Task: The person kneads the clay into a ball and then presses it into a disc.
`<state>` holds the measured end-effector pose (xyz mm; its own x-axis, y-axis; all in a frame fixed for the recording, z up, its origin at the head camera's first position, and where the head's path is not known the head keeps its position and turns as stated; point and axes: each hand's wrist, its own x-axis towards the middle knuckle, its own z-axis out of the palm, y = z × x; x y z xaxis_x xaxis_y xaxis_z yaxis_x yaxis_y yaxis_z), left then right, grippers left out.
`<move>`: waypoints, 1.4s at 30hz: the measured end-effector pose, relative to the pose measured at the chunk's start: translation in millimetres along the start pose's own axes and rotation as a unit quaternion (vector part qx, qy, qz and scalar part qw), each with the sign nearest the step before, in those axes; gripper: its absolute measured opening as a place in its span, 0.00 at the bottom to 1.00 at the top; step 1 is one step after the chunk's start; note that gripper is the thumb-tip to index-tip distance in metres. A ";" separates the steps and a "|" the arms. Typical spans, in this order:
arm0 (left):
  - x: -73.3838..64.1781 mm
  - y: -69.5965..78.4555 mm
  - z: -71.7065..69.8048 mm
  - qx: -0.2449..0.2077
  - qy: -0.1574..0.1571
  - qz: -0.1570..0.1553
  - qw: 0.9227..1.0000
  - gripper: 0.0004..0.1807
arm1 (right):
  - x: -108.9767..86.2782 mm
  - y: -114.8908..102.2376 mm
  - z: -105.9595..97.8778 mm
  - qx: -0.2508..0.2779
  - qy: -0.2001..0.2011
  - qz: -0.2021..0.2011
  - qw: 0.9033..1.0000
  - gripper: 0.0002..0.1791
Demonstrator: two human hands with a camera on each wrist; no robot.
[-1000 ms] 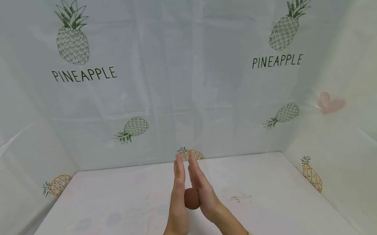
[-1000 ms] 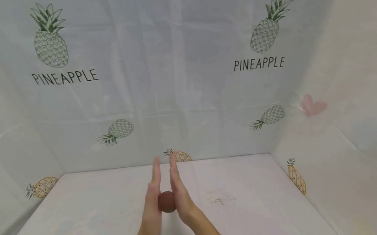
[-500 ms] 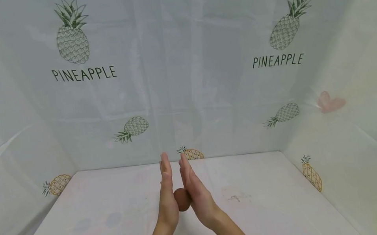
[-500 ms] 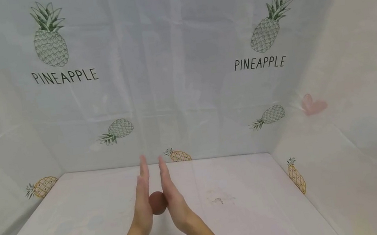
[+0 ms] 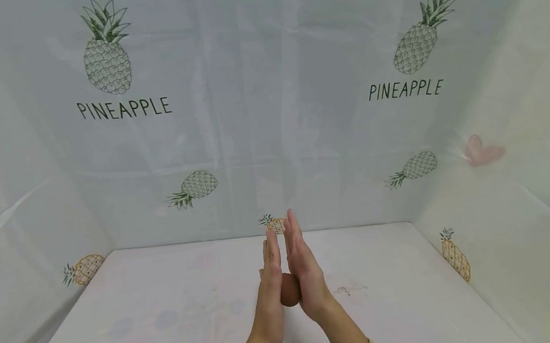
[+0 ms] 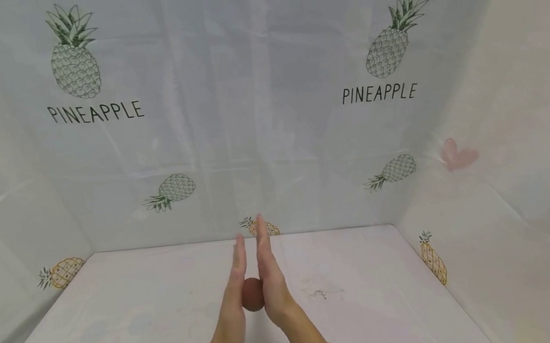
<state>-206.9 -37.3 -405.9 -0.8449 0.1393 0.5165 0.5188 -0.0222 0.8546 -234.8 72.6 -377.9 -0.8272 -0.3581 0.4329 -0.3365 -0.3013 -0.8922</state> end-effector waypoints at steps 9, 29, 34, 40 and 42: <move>-3.0 10.1 -6.0 -0.022 0.012 0.014 1.000 0.32 | 2.4 14.1 4.6 0.008 -0.033 0.046 0.998 0.35; 4.4 -10.3 -12.3 -0.023 0.054 -0.013 0.998 0.33 | -1.2 3.6 10.1 0.000 -0.044 -0.017 0.999 0.34; 0.7 -5.8 -2.6 -0.028 0.027 -0.017 0.999 0.32 | 0.1 0.5 2.4 -0.003 -0.031 -0.021 0.999 0.34; -2.5 7.2 2.5 -0.040 -0.017 -0.001 0.999 0.32 | 1.6 2.1 -4.3 0.011 -0.036 -0.004 0.999 0.34; -2.9 10.2 1.3 -0.038 -0.017 0.006 0.999 0.32 | 1.8 3.5 -4.1 0.011 -0.042 0.009 0.999 0.35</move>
<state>-199.0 -36.6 -398.7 -0.8327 0.1728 0.5261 0.5167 -0.0995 0.8504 -239.3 74.6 -380.7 -0.7924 -0.4363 0.4263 -0.3107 -0.3127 -0.8976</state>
